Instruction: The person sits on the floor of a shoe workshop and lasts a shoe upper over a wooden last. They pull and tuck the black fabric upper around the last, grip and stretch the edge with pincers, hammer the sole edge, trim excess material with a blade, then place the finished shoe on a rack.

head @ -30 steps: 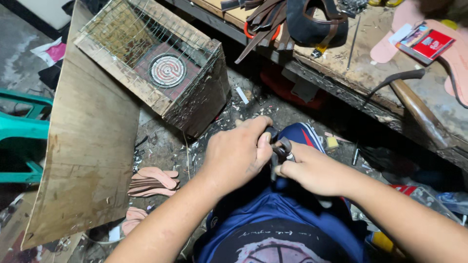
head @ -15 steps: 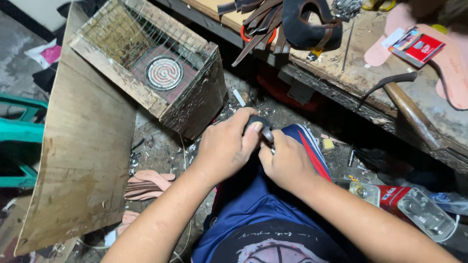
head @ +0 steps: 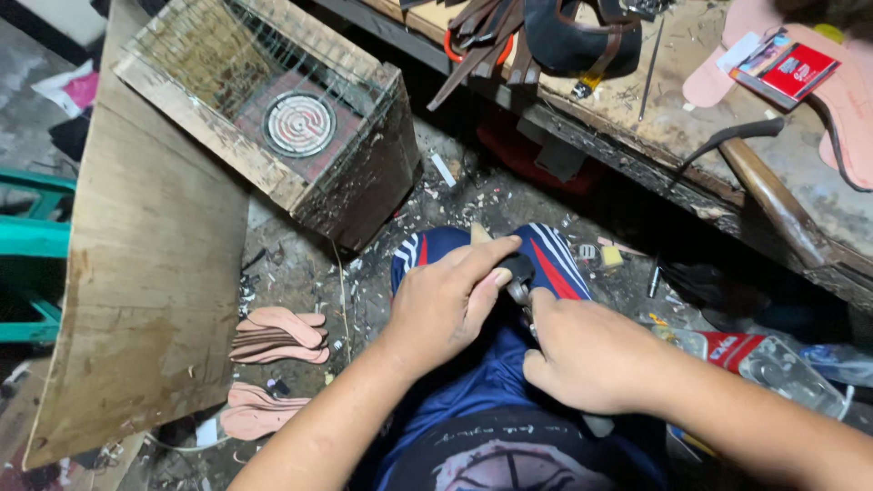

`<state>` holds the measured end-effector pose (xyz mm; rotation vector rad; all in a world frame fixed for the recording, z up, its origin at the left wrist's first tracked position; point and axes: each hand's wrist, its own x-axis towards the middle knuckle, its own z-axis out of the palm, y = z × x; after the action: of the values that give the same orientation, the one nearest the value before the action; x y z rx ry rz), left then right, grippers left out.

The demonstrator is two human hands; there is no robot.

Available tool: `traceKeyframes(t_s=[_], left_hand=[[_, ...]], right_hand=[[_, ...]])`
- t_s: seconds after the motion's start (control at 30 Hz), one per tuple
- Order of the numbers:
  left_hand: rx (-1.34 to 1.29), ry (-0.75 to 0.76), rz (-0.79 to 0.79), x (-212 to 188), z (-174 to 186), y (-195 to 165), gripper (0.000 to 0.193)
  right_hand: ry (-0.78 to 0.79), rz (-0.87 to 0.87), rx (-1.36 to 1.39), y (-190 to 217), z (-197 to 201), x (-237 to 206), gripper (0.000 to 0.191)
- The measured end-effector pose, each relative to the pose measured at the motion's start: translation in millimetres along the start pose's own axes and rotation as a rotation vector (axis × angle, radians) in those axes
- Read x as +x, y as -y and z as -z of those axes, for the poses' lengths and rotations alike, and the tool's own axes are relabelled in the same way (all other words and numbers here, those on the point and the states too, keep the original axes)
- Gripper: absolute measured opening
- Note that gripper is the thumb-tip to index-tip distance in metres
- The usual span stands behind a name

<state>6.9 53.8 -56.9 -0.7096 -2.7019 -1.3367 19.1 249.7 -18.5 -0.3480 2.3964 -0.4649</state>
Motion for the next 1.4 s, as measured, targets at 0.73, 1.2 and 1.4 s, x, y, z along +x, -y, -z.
traceKeyframes(t_s=[0.73, 1.2, 1.4], left_hand=[[0.138, -0.095, -0.014, -6.7, -2.4, 1.9, 0.028], [-0.084, -0.115, 0.008, 6.1, 6.5, 25.4, 0.029], [-0.056, -0.026, -0.007, -0.7, 14.7, 22.4, 0.032]], right_hand=[[0.06, 0.119, 0.884, -33.8, -51.1, 39.6, 0.015], [-0.621, 0.169, 0.109, -13.9, -71.4, 67.1, 0.033], [-0.186, 0.103, 0.003, -0.8, -57.0, 48.8, 0.042]])
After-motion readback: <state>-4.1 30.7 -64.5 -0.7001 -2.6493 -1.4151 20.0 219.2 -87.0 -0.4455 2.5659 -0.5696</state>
